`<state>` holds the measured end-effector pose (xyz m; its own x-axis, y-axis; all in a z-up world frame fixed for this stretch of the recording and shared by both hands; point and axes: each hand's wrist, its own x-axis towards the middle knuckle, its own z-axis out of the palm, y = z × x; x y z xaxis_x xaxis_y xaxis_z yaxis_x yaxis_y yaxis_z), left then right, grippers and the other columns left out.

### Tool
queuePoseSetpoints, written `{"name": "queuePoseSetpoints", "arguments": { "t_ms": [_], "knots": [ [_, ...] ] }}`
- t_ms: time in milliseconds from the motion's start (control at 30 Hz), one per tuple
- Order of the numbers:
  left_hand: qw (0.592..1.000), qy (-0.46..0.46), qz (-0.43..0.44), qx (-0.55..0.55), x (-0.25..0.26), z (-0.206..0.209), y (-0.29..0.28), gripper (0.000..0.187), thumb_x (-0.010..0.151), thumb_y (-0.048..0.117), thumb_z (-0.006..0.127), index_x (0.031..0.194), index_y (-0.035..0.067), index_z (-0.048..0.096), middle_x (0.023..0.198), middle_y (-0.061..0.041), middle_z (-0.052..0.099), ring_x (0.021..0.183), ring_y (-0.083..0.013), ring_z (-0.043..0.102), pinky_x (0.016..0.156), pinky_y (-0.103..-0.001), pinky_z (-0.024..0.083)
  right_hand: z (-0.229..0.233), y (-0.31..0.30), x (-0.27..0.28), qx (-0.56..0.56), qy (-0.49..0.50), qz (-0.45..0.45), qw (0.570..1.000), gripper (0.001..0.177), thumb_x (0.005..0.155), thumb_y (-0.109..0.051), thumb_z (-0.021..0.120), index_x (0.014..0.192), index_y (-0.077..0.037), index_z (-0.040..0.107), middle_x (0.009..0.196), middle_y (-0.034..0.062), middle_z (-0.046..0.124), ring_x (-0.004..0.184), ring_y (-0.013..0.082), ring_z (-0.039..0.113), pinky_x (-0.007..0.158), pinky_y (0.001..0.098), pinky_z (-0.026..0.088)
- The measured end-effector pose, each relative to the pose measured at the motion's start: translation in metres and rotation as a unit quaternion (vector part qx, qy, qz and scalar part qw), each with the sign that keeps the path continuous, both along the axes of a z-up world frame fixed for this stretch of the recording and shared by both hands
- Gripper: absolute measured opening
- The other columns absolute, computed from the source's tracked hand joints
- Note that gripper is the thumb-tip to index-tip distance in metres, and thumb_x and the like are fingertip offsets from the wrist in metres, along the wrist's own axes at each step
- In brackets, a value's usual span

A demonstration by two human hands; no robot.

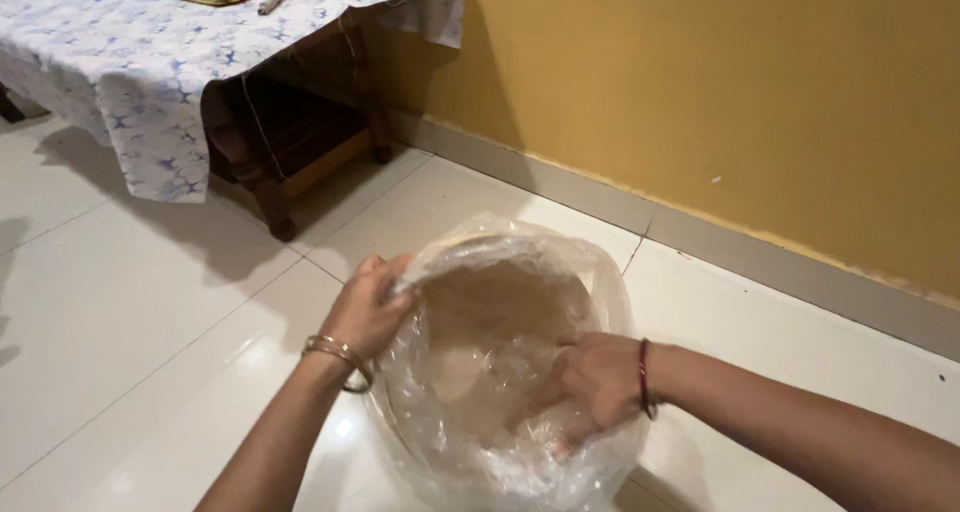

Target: The person places a clear plastic bag into a beige cylindrical bin and repeatedly adjusts it by hand. They smooth the bag along the interior walls and tuck the edges over the rim to fit the bag snugly inside the bin.

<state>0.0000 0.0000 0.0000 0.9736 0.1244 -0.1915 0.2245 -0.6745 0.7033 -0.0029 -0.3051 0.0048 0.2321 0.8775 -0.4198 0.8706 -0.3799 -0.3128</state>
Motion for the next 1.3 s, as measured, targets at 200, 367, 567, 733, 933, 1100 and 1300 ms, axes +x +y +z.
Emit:
{"name": "queuePoseSetpoints", "arguments": {
  "t_ms": [200, 367, 567, 733, 933, 1100, 1300],
  "knots": [
    [0.986, -0.128, -0.026, -0.106, 0.015, -0.008, 0.017, 0.097, 0.082, 0.057, 0.068, 0.161, 0.021, 0.026, 0.148, -0.011, 0.054, 0.138, -0.0264, 0.051, 0.111, -0.042, 0.044, -0.069, -0.013, -0.008, 0.063, -0.203, 0.082, 0.974, 0.049, 0.077, -0.027, 0.074, 0.125, -0.021, 0.069, 0.096, 0.0070, 0.071, 0.094, 0.0309, 0.067, 0.079, 0.0461, 0.052],
    [0.978, -0.179, 0.023, -0.109, 0.005, 0.010, 0.015, 0.099, 0.082, 0.069, 0.060, 0.159, 0.013, 0.031, 0.150, -0.017, 0.048, 0.140, -0.0313, 0.048, 0.112, -0.046, 0.042, -0.096, 0.003, -0.023, 0.133, -0.169, 0.063, 0.974, 0.048, 0.079, -0.030, 0.072, 0.121, -0.007, 0.066, 0.090, 0.0106, 0.068, 0.086, 0.0334, 0.067, 0.067, 0.0476, 0.053],
    [0.988, -0.151, 0.012, 0.030, -0.016, 0.027, -0.010, 0.102, 0.081, 0.069, 0.063, 0.154, 0.004, 0.034, 0.152, -0.024, 0.042, 0.140, -0.0365, 0.046, 0.111, -0.047, 0.044, -0.097, 0.049, -0.026, 0.097, -0.138, -0.152, 0.974, 0.033, 0.092, -0.034, 0.063, 0.103, -0.002, 0.063, 0.090, 0.0172, 0.071, 0.087, 0.0383, 0.067, 0.080, 0.0504, 0.053],
    [0.995, -0.041, -0.032, 0.091, -0.033, 0.022, -0.051, 0.113, 0.079, 0.072, 0.065, 0.157, 0.004, 0.021, 0.151, -0.026, 0.039, 0.141, -0.0376, 0.044, 0.113, -0.045, 0.042, -0.086, 0.060, -0.024, 0.116, -0.129, -0.247, 0.953, 0.036, 0.093, -0.037, 0.061, 0.097, -0.002, 0.061, 0.087, 0.0191, 0.071, 0.088, 0.0385, 0.068, 0.084, 0.0496, 0.052],
    [0.995, -0.024, -0.009, 0.098, -0.046, 0.007, -0.073, 0.121, 0.079, 0.062, 0.074, 0.157, -0.002, 0.006, 0.147, -0.028, 0.040, 0.134, -0.0408, 0.049, 0.109, -0.043, 0.046, -0.085, 0.076, -0.039, 0.127, -0.112, -0.243, 0.955, 0.036, 0.092, -0.037, 0.061, 0.099, -0.002, 0.061, 0.090, 0.0189, 0.071, 0.091, 0.0385, 0.068, 0.086, 0.0501, 0.052],
    [0.990, -0.055, 0.060, 0.115, -0.043, 0.004, -0.061, 0.109, 0.082, 0.047, 0.073, 0.160, 0.003, 0.010, 0.146, -0.021, 0.042, 0.124, -0.0346, 0.057, 0.100, -0.044, 0.050, -0.088, 0.083, -0.056, 0.135, -0.121, -0.190, 0.965, 0.037, 0.093, -0.036, 0.063, 0.102, 0.000, 0.061, 0.093, 0.0192, 0.070, 0.091, 0.0408, 0.066, 0.081, 0.0531, 0.051],
    [0.989, -0.073, 0.035, 0.121, -0.050, 0.000, -0.043, 0.048, 0.097, 0.017, 0.051, 0.144, 0.012, 0.041, 0.129, -0.016, 0.053, 0.105, -0.0383, 0.066, 0.094, -0.049, 0.053, -0.050, 0.067, -0.040, -0.001, -0.098, -0.098, 0.990, 0.058, 0.099, -0.062, 0.044, 0.120, -0.013, 0.067, 0.105, 0.0170, 0.074, 0.101, 0.0389, 0.067, 0.090, 0.0543, 0.049]
  ]
}}
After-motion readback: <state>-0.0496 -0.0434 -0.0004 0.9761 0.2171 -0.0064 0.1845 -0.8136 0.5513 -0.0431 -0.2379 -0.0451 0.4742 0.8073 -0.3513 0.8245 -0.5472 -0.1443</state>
